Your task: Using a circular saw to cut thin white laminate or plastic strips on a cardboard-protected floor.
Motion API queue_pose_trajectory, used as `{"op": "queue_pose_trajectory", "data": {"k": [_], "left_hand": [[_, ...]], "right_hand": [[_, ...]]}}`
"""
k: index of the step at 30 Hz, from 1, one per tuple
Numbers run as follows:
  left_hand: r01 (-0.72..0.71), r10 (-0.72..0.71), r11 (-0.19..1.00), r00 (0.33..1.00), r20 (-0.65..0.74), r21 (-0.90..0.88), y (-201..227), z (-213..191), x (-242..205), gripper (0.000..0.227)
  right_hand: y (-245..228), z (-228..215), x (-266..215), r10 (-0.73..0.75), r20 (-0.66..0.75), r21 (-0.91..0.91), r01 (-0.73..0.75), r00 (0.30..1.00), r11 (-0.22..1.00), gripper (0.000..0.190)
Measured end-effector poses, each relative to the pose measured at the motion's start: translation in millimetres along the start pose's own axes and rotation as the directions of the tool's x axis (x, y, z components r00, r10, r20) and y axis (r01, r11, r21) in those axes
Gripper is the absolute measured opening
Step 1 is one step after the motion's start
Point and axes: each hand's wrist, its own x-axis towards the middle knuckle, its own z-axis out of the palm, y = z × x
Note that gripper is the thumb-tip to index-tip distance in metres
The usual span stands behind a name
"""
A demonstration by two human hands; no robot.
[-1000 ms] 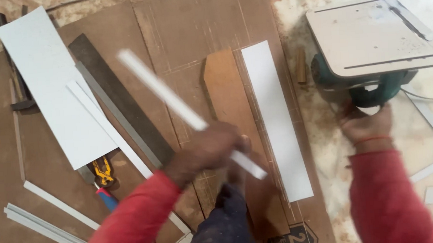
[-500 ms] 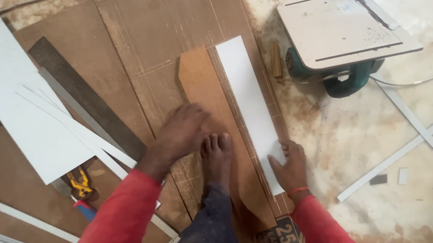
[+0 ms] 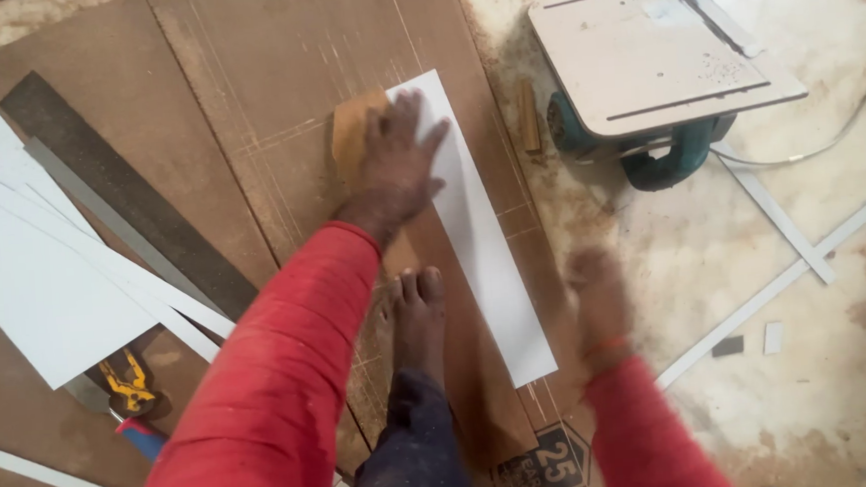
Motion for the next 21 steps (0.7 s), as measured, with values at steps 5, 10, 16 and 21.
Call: {"op": "queue_pose_trajectory", "data": {"k": [5,10,16,21], "left_hand": [[0.134,-0.135,0.990,0.990,-0.030,-0.036,-20.1,-19.2,-2.1,0.091],[0.198,-0.202,0.977,0.978,-0.044,-0.075,-10.5,-5.9,6.5,0.098],[0.235,-0.238,0.970,0.970,-0.043,-0.060,-6.2,-5.6,6.8,0.096],[0.216,-0.216,0.976,0.975,-0.057,-0.001,-3.6,-3.6,4.9,0.098]], "right_hand": [[-106.8,-29.3,89.9,0.469,0.171,0.937,-0.291,0.866,0.195,0.060],[-54.1,-58.5,175.9,0.403,0.233,0.968,-0.252,0.885,-0.005,0.032],[-22.5,-85.8,167.0,0.338,0.158,0.987,-0.154,0.928,-0.038,0.016],[-103.8,-110.0,35.8,0.152,-0.072,0.986,0.048,0.986,0.159,0.006]]}}
